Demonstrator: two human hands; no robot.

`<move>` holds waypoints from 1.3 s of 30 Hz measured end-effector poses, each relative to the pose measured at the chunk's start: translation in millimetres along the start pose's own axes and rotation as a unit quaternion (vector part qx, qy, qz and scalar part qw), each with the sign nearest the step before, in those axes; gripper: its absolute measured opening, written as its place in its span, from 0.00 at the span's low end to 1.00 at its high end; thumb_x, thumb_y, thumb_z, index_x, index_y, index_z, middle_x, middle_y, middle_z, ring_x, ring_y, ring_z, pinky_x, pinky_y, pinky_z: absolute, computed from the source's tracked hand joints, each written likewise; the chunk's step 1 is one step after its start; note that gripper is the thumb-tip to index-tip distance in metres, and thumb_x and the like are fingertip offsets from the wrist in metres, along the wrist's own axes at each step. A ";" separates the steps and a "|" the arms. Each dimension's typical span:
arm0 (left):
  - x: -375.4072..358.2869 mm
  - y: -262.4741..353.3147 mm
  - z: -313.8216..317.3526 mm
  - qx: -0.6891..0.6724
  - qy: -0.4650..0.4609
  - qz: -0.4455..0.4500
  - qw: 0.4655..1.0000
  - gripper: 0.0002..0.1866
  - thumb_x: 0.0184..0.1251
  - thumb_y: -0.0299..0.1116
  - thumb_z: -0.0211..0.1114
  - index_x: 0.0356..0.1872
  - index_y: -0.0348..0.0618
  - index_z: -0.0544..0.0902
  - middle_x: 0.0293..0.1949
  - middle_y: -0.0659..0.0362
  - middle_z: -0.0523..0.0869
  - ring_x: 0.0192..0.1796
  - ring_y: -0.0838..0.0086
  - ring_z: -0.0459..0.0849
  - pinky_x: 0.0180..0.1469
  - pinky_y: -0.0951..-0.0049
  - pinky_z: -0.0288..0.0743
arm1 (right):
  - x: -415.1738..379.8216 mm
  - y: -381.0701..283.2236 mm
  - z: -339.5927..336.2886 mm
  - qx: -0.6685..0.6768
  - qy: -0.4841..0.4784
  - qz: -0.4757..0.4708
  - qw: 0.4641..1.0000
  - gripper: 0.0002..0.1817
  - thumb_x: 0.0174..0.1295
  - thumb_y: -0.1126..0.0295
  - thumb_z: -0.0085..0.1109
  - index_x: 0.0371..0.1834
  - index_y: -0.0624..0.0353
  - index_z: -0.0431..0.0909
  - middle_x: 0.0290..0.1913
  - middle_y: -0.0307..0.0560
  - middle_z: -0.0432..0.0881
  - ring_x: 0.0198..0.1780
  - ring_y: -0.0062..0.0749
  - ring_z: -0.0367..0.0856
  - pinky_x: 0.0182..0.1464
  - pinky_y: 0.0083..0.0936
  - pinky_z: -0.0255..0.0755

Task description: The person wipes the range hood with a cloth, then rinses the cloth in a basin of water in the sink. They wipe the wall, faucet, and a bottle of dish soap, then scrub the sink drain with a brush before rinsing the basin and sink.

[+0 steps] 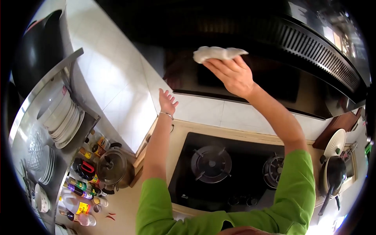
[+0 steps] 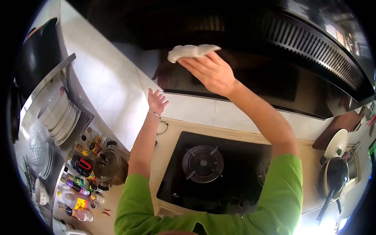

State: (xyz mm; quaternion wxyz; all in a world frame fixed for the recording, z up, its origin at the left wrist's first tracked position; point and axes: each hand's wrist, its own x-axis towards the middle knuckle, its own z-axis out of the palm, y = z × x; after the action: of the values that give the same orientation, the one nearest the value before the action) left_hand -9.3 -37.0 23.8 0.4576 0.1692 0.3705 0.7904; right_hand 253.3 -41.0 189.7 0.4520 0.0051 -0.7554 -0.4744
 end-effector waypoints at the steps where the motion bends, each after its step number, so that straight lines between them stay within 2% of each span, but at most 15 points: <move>1: 0.5 -0.6 -0.8 -0.008 0.002 0.001 1.000 0.41 0.58 0.63 0.38 0.65 0.42 0.48 0.67 0.47 0.40 0.68 0.56 0.41 0.64 0.50 0.40 | 14.9 -4.5 5.4 0.020 -0.034 -0.038 0.998 0.23 0.45 0.74 0.49 0.49 0.59 0.73 0.53 0.37 0.71 0.55 0.26 0.66 0.59 0.28 0.59; 6: 2.2 -3.0 -5.8 -0.029 0.009 -0.020 0.999 0.41 0.58 0.63 0.39 0.64 0.40 0.49 0.67 0.47 0.41 0.68 0.58 0.42 0.64 0.51 0.39 | 74.5 -14.0 33.8 0.002 -0.046 -0.172 0.984 0.21 0.47 0.71 0.51 0.48 0.62 0.73 0.53 0.40 0.71 0.57 0.27 0.65 0.63 0.22 0.54; 10: 4.7 -7.3 -2.4 -0.052 0.016 -0.009 0.998 0.41 0.58 0.62 0.40 0.64 0.40 0.50 0.66 0.47 0.44 0.68 0.59 0.43 0.64 0.51 0.40 | 121.7 -18.6 44.2 -0.054 -0.014 -0.238 0.970 0.19 0.46 0.70 0.51 0.44 0.62 0.76 0.48 0.39 0.75 0.56 0.28 0.67 0.63 0.22 0.52; 11: 7.7 -9.2 -1.0 -0.051 0.039 -0.013 0.998 0.39 0.58 0.62 0.41 0.63 0.41 0.54 0.65 0.50 0.49 0.66 0.62 0.50 0.62 0.53 0.45 | 133.5 -19.6 43.2 -0.058 -0.015 -0.235 0.970 0.18 0.47 0.70 0.51 0.43 0.61 0.77 0.49 0.38 0.75 0.55 0.27 0.67 0.63 0.21 0.53; 14: 13.8 -14.7 -3.8 -0.062 0.036 -0.007 0.997 0.41 0.55 0.63 0.44 0.62 0.41 0.55 0.65 0.52 0.51 0.66 0.63 0.50 0.62 0.54 0.45 | 163.7 -13.6 24.8 -0.084 0.000 -0.221 0.972 0.16 0.48 0.70 0.52 0.41 0.59 0.77 0.47 0.36 0.76 0.53 0.26 0.69 0.61 0.21 0.55; 16: 19.0 -15.2 -6.7 -0.065 0.040 0.004 0.997 0.42 0.54 0.64 0.44 0.62 0.41 0.55 0.64 0.54 0.54 0.66 0.64 0.51 0.62 0.52 0.44 | 173.4 -4.5 17.6 -0.059 0.079 -0.172 0.980 0.15 0.48 0.69 0.52 0.39 0.60 0.78 0.45 0.35 0.76 0.53 0.26 0.69 0.59 0.20 0.58; 18: 26.4 -17.0 -13.8 -0.058 0.038 0.022 0.997 0.41 0.55 0.63 0.43 0.62 0.40 0.56 0.64 0.55 0.55 0.66 0.64 0.51 0.62 0.54 0.44 | 171.8 8.3 -0.8 -0.085 0.107 -0.162 0.977 0.14 0.48 0.70 0.51 0.39 0.60 0.78 0.46 0.35 0.76 0.53 0.26 0.68 0.58 0.19 0.59; 21: 14.0 -4.1 -5.6 -0.072 0.069 0.002 0.995 0.40 0.57 0.62 0.40 0.63 0.40 0.52 0.65 0.54 0.52 0.67 0.64 0.48 0.64 0.56 0.42 | 154.5 31.2 -26.5 -0.092 0.100 -0.149 0.979 0.16 0.47 0.70 0.52 0.41 0.60 0.77 0.45 0.35 0.76 0.53 0.25 0.68 0.58 0.19 0.60; 25: 3.5 5.6 -1.1 -0.061 0.064 0.031 0.996 0.40 0.57 0.61 0.40 0.63 0.40 0.52 0.65 0.54 0.52 0.67 0.64 0.48 0.64 0.57 0.42 | 119.0 55.7 -61.4 -0.059 0.115 -0.127 0.984 0.16 0.47 0.70 0.54 0.41 0.61 0.76 0.46 0.36 0.76 0.53 0.27 0.69 0.57 0.21 0.62; 29: 12.1 7.9 -11.0 -0.071 0.096 0.050 0.992 0.40 0.55 0.62 0.43 0.62 0.41 0.55 0.62 0.55 0.57 0.64 0.65 0.54 0.62 0.58 0.47 | 73.3 88.7 -101.9 -0.068 0.119 -0.117 0.984 0.16 0.48 0.70 0.53 0.42 0.59 0.76 0.49 0.36 0.75 0.53 0.28 0.69 0.58 0.22 0.62; 32: 20.6 8.8 -18.1 -0.080 0.130 0.065 0.986 0.37 0.53 0.64 0.45 0.56 0.45 0.63 0.54 0.59 0.64 0.57 0.68 0.62 0.59 0.56 0.52 | 31.9 119.5 -138.7 -0.106 0.110 -0.117 0.981 0.15 0.49 0.70 0.52 0.42 0.56 0.77 0.49 0.37 0.75 0.53 0.28 0.70 0.59 0.23 0.61; 34: 11.0 11.4 -11.3 -0.089 0.156 0.067 0.982 0.37 0.53 0.64 0.44 0.56 0.46 0.63 0.50 0.61 0.66 0.53 0.70 0.65 0.59 0.57 0.53 | 6.8 137.1 -165.7 -0.097 0.098 -0.118 0.983 0.15 0.49 0.71 0.51 0.42 0.55 0.77 0.49 0.36 0.75 0.55 0.29 0.69 0.60 0.24 0.60; 36: -4.4 11.3 -2.7 -0.096 0.166 0.084 0.978 0.37 0.53 0.63 0.44 0.58 0.46 0.61 0.51 0.60 0.66 0.54 0.70 0.64 0.60 0.57 0.52 | -20.4 156.1 -196.3 -0.103 0.070 -0.109 0.986 0.15 0.50 0.71 0.51 0.43 0.55 0.77 0.51 0.36 0.74 0.56 0.28 0.68 0.61 0.25 0.60; 38: -29.2 10.2 6.6 -0.091 0.176 0.098 0.975 0.39 0.54 0.62 0.43 0.61 0.46 0.56 0.58 0.59 0.61 0.60 0.68 0.60 0.61 0.58 0.49 | -50.4 176.2 -230.0 -0.110 0.030 -0.101 0.988 0.15 0.51 0.73 0.51 0.44 0.53 0.76 0.52 0.35 0.73 0.58 0.27 0.67 0.61 0.27 0.60; 39: -37.1 8.9 6.8 -0.089 0.177 0.101 0.975 0.39 0.54 0.62 0.43 0.61 0.46 0.56 0.58 0.59 0.61 0.60 0.68 0.60 0.61 0.58 0.49 | -66.4 186.6 -245.9 -0.107 0.021 -0.092 0.990 0.16 0.51 0.72 0.51 0.45 0.52 0.76 0.52 0.35 0.73 0.57 0.28 0.67 0.61 0.27 0.61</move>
State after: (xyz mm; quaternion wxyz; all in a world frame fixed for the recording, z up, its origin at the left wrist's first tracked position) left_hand 9.0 -68.3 37.6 0.3159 0.0215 0.3550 0.8796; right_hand 540.3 -84.5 314.0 0.4202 0.0359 -0.6872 -0.5915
